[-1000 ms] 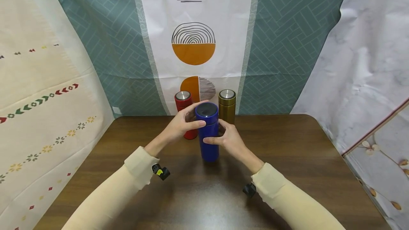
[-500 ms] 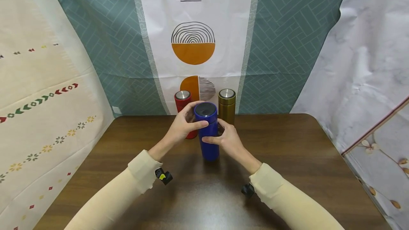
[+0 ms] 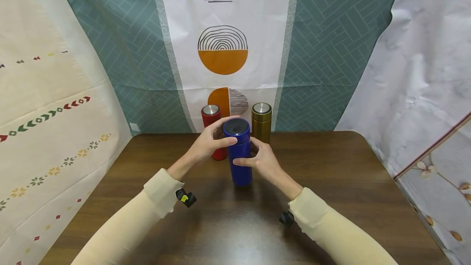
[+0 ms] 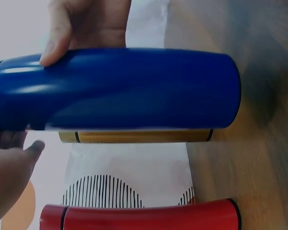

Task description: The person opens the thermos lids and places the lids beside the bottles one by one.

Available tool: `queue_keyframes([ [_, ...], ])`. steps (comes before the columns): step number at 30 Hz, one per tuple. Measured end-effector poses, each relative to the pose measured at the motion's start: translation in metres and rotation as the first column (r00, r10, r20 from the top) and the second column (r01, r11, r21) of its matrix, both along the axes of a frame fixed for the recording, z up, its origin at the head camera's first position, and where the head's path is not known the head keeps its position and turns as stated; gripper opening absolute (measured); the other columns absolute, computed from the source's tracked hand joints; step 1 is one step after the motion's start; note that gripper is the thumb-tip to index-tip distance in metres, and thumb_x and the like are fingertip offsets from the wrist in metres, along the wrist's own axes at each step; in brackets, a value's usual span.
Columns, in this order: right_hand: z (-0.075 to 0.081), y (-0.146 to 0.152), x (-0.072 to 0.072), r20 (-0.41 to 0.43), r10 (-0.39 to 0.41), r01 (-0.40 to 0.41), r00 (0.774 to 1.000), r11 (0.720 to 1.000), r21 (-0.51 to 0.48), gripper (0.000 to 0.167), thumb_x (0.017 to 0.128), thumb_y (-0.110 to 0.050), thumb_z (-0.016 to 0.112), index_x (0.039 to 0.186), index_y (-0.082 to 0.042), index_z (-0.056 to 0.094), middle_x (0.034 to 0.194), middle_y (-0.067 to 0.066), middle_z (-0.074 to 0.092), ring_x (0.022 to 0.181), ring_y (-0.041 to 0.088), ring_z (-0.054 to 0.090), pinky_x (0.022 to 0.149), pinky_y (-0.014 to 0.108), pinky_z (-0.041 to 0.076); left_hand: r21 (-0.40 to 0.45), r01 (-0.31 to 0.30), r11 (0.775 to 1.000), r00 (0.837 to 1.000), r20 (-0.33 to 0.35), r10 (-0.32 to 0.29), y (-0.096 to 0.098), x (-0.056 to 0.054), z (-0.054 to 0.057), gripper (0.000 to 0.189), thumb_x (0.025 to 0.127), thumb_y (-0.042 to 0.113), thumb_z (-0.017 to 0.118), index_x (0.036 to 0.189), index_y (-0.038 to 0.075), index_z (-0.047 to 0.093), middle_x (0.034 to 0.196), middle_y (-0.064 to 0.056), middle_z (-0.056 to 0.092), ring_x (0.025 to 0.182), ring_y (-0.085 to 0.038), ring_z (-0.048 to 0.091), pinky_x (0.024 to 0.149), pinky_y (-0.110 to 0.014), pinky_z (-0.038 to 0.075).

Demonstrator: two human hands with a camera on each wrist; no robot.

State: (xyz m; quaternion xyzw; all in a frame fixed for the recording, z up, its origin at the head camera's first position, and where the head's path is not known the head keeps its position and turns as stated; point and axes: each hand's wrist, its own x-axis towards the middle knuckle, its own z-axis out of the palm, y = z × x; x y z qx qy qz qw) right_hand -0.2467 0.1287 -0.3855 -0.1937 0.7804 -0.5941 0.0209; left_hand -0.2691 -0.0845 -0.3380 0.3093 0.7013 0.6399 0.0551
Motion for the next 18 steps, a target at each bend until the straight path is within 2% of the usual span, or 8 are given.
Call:
queue_keyframes([
  [4, -0.0014, -0.0024, -0.0003, -0.004, -0.018, 0.018, 1.000, 1.000, -0.013, 0.070, 0.083, -0.025, 0.088, 0.146, -0.012, 0.058, 0.132, 0.010, 0.070, 0.118, 0.033, 0.068, 0.098, 0.052, 0.056, 0.029, -0.064, 0.998, 0.998, 0.000, 0.064, 0.0038, 0.0035, -0.0021, 0.060, 0.096, 0.014, 0.074, 0.152, 0.015, 0.050, 0.147, -0.007, 0.058, 0.137, -0.024, 0.056, 0.113, -0.045, 0.046],
  [6, -0.0017, -0.0030, -0.0003, -0.002, -0.023, 0.023, 1.000, 1.000, -0.016, 0.071, 0.083, -0.025, 0.089, 0.146, -0.012, 0.058, 0.133, 0.010, 0.070, 0.118, 0.032, 0.069, 0.098, 0.051, 0.056, 0.032, -0.077, 0.996, 0.997, 0.005, 0.077, 0.0049, 0.0050, -0.0024, 0.061, 0.096, 0.012, 0.074, 0.152, 0.014, 0.048, 0.148, -0.007, 0.057, 0.138, -0.023, 0.055, 0.115, -0.044, 0.043],
  [9, -0.0016, -0.0029, 0.0000, 0.001, -0.027, 0.027, 1.000, 1.000, -0.013, 0.071, 0.083, -0.024, 0.089, 0.146, -0.012, 0.058, 0.133, 0.010, 0.070, 0.118, 0.032, 0.069, 0.099, 0.051, 0.056, 0.021, -0.053, 0.998, 0.999, 0.015, 0.052, 0.0037, 0.0050, -0.0021, 0.066, 0.096, 0.012, 0.074, 0.155, 0.015, 0.044, 0.152, -0.007, 0.054, 0.141, -0.024, 0.052, 0.118, -0.046, 0.039],
  [14, -0.0010, -0.0005, 0.0001, -0.001, -0.024, 0.024, 1.000, 1.000, -0.015, 0.070, 0.082, -0.024, 0.089, 0.144, -0.010, 0.059, 0.130, 0.010, 0.071, 0.117, 0.031, 0.069, 0.099, 0.051, 0.056, -0.006, 0.045, 0.999, 0.999, 0.026, -0.044, -0.0008, 0.0005, 0.0004, 0.070, 0.097, 0.012, 0.070, 0.160, 0.016, 0.040, 0.156, -0.007, 0.048, 0.143, -0.028, 0.050, 0.119, -0.051, 0.038],
  [18, -0.0018, 0.0012, -0.0003, -0.003, -0.006, 0.006, 1.000, 1.000, -0.029, 0.071, 0.083, -0.023, 0.089, 0.145, -0.009, 0.058, 0.131, 0.012, 0.070, 0.118, 0.032, 0.069, 0.099, 0.051, 0.056, -0.035, 0.056, 0.998, 0.998, 0.024, -0.056, -0.0011, -0.0016, 0.0016, 0.068, 0.097, 0.019, 0.072, 0.158, 0.016, 0.043, 0.153, -0.004, 0.052, 0.139, -0.025, 0.053, 0.115, -0.047, 0.043],
])
